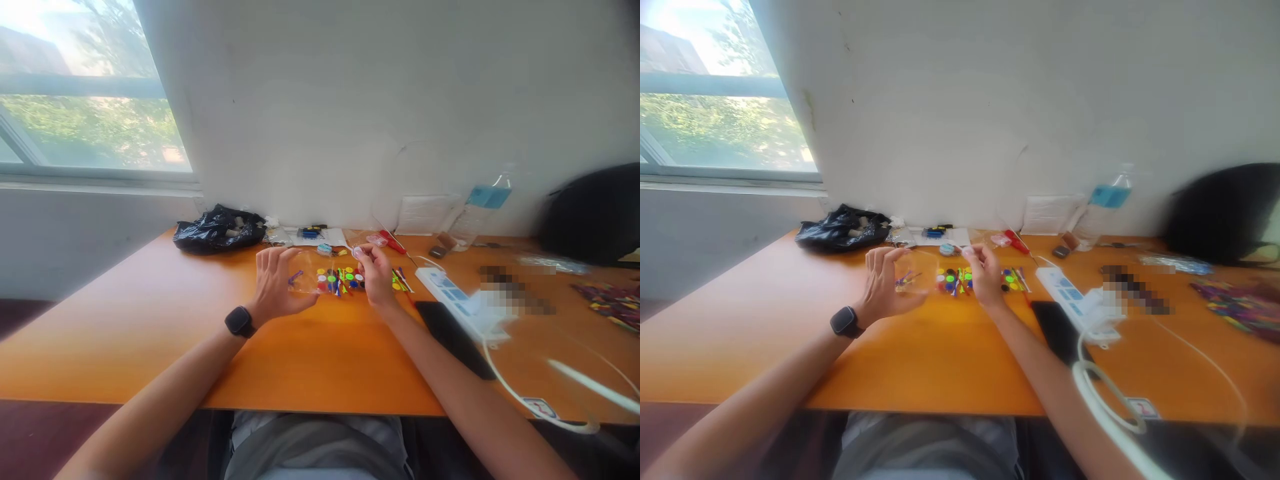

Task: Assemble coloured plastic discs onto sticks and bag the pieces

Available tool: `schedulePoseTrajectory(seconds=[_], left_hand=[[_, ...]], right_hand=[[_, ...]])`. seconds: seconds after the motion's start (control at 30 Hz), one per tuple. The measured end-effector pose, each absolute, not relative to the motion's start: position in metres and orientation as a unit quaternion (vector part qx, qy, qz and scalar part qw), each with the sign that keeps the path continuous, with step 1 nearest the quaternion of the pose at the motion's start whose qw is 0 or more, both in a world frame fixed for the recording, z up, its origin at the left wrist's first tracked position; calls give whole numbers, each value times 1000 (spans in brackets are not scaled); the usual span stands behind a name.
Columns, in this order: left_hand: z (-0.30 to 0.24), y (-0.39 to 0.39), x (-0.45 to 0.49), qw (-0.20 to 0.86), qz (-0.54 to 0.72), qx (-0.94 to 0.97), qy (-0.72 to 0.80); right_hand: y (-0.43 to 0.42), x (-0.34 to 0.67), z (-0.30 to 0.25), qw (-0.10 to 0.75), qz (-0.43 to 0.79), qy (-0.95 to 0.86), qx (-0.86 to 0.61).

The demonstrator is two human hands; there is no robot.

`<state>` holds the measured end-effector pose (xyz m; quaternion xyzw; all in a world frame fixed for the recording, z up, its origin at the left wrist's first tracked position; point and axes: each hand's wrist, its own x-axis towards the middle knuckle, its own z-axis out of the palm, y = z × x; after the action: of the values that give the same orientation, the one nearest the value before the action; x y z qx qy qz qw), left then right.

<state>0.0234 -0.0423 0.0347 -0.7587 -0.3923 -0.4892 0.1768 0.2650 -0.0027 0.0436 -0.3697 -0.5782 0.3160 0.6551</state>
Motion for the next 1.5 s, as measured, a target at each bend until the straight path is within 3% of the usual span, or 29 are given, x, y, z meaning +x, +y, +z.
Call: schedulePoseTrajectory(seconds=[0.17, 0.4, 0.67, 1.13, 1.5], left_hand=[[32, -34, 23, 173, -450, -755, -444], [26, -32, 26, 170, -444, -757, -448], [23, -35, 33, 169, -438, -760, -449], [27, -44, 39, 154, -438, -764, -448], [23, -40, 41, 141, -458, -754, -449]], right_hand=[[-27, 267, 51, 637, 154, -666, -355], [-40, 257, 50, 550, -58, -771, -315], [-43, 247, 47, 459, -185, -815, -301], [-53, 235, 44, 346, -246, -850, -312], [-50, 236, 41, 421, -150, -842, -303]])
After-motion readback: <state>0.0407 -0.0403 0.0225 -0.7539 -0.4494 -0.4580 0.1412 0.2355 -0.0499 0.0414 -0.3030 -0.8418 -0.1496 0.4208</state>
